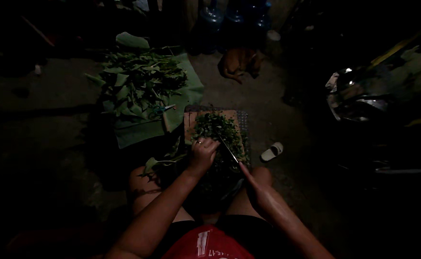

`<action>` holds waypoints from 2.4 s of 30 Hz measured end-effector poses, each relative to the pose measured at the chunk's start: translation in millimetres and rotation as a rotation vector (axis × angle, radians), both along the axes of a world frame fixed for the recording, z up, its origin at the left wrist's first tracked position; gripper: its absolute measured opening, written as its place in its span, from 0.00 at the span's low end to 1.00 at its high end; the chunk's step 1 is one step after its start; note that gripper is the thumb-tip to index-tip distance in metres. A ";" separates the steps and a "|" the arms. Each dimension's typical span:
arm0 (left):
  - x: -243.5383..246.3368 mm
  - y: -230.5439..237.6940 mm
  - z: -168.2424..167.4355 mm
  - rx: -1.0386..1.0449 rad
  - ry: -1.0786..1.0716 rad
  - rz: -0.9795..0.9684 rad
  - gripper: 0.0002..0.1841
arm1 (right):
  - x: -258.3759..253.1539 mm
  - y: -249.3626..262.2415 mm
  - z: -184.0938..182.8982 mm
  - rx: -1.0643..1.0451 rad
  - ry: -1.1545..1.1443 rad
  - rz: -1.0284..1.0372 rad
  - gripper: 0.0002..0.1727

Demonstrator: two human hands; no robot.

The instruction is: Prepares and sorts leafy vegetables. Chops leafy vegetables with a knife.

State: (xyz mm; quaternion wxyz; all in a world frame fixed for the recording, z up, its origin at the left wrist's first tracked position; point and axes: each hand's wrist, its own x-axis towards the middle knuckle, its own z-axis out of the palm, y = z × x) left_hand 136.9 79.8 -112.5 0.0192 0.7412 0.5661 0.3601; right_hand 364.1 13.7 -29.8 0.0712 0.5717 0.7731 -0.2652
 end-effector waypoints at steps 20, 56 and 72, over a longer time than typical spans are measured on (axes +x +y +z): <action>2.4 -3.9 0.2 -0.035 0.040 0.067 0.12 | 4.5 0.6 5.8 0.009 0.082 0.010 0.40; -2.2 -6.1 6.3 -0.087 -0.058 0.144 0.08 | 1.8 -13.0 25.6 0.016 -0.025 0.033 0.39; -9.4 -13.0 -2.8 -0.011 -0.009 0.137 0.08 | -1.8 -11.6 23.6 0.021 -0.023 0.050 0.39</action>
